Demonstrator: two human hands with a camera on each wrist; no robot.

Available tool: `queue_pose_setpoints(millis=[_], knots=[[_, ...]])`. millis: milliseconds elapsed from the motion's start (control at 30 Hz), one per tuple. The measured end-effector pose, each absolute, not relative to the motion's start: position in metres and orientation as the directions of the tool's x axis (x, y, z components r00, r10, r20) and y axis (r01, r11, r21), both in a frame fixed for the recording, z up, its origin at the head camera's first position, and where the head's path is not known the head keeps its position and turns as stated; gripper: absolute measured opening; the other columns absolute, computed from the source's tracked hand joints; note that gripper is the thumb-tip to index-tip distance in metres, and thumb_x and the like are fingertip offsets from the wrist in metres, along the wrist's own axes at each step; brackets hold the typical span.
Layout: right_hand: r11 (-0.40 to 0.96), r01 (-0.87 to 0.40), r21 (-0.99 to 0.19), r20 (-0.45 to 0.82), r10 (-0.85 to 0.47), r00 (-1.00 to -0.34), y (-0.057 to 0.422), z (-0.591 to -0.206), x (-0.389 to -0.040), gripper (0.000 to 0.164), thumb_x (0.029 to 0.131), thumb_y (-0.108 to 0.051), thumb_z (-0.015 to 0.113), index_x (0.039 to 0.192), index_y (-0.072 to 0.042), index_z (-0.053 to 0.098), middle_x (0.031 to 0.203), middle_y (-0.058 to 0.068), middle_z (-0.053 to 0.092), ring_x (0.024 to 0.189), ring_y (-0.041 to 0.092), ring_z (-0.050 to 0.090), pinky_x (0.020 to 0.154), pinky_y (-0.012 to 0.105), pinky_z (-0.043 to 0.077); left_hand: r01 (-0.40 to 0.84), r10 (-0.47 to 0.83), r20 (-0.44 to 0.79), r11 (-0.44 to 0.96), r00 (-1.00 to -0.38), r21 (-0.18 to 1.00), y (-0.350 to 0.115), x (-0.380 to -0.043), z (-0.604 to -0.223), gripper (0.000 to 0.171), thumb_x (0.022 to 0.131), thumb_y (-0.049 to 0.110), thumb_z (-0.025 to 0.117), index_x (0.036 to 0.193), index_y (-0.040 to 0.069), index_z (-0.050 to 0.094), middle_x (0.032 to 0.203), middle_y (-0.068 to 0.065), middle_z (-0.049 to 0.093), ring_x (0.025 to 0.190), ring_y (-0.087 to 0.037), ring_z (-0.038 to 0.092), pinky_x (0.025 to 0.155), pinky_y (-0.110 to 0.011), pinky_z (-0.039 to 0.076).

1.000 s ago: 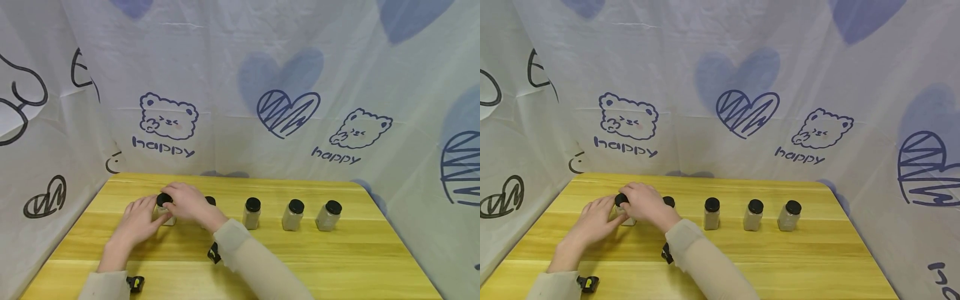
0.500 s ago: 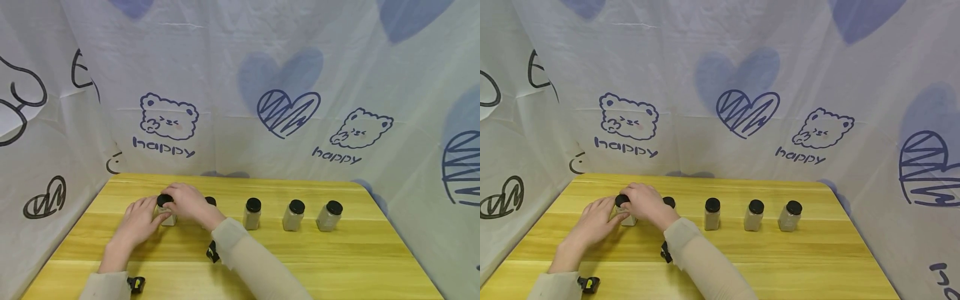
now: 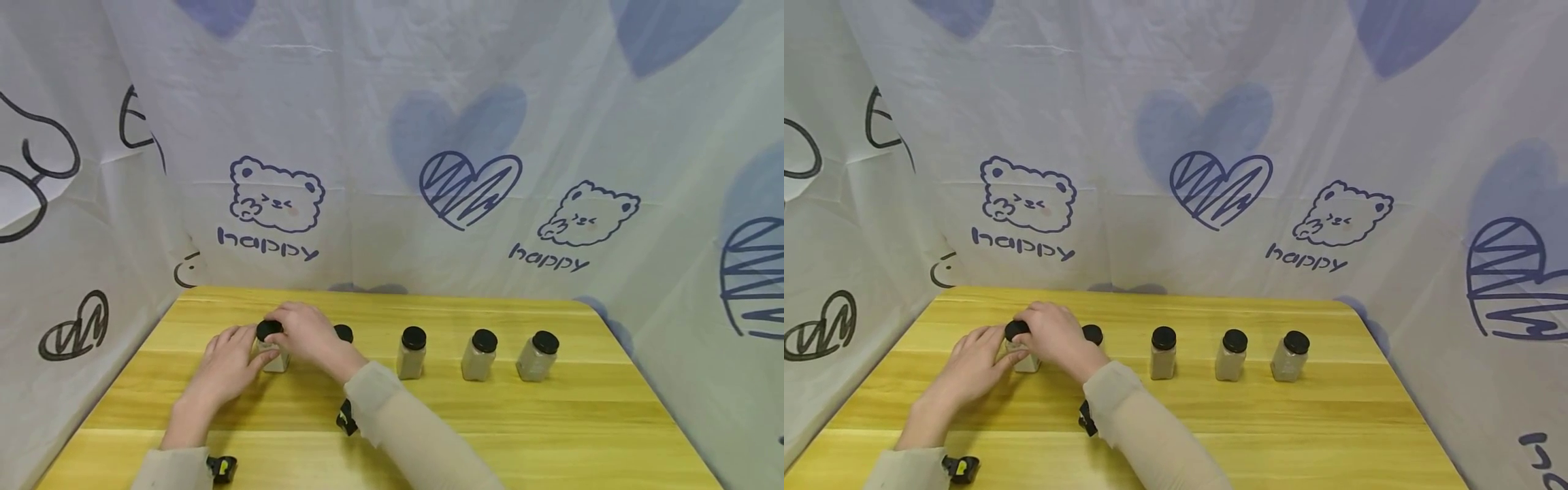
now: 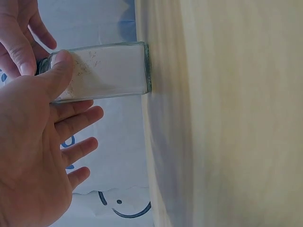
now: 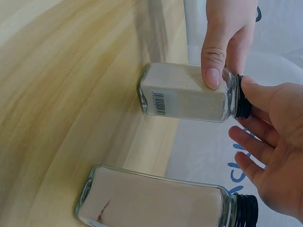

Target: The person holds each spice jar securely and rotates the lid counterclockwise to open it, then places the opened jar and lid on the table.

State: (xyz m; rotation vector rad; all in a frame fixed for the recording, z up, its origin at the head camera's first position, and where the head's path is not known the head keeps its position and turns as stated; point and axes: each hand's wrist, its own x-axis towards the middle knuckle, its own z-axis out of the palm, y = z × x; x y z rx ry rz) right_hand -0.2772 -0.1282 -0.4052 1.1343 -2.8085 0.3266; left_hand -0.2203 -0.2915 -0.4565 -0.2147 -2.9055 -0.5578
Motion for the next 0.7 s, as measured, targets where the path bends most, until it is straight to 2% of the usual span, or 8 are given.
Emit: queue_pose_setpoints(millis=[200,367,600,700], knots=[[0.701,-0.688,-0.186,0.16,-0.669,-0.725,-0.1281,-0.4064,-0.2759,0.043,0.09,-0.046,0.057,0.129,-0.028,0.057,0.123,-0.013,0.058,0.11,0.004,0.054,0.097,0.022,0.045,0.172,0.105,0.198,0.916,-0.975,0.362,-0.2914,-0.2182,-0.4557,0.069,0.094,0.053,0.047,0.141,0.003,0.039,0.137,-0.022,0.045,0.13,-0.047,0.027,0.106,-0.065,0.017],[0.684,-0.697,-0.217,0.124,-0.689,-0.714,-0.1263,-0.4028,-0.2775,0.041,0.093,-0.04,0.057,0.131,-0.027,0.056,0.129,-0.013,0.055,0.117,0.005,0.052,0.101,0.023,0.042,0.174,0.104,0.206,0.917,-0.973,0.359,-0.2919,-0.2193,-0.4569,0.07,0.094,0.055,0.045,0.141,0.003,0.039,0.137,-0.022,0.045,0.131,-0.047,0.027,0.106,-0.064,0.017],[0.618,-0.762,-0.195,0.119,-0.756,-0.644,-0.1224,-0.3998,-0.2823,0.038,0.095,-0.029,0.058,0.133,-0.027,0.056,0.132,-0.014,0.055,0.12,0.006,0.05,0.103,0.024,0.04,0.175,0.103,0.21,0.915,-0.972,0.364,-0.2918,-0.2204,-0.4572,0.066,0.095,0.049,0.05,0.14,0.002,0.04,0.138,-0.022,0.045,0.131,-0.047,0.026,0.106,-0.064,0.016],[0.608,-0.774,-0.18,0.121,-0.767,-0.63,-0.1206,-0.4004,-0.2826,0.04,0.095,-0.029,0.058,0.134,-0.028,0.054,0.133,-0.016,0.054,0.12,0.006,0.05,0.103,0.026,0.04,0.175,0.103,0.208,0.914,-0.973,0.366,-0.2916,-0.2199,-0.4569,0.066,0.095,0.05,0.049,0.14,0.003,0.039,0.138,-0.022,0.045,0.131,-0.047,0.026,0.107,-0.064,0.016]])
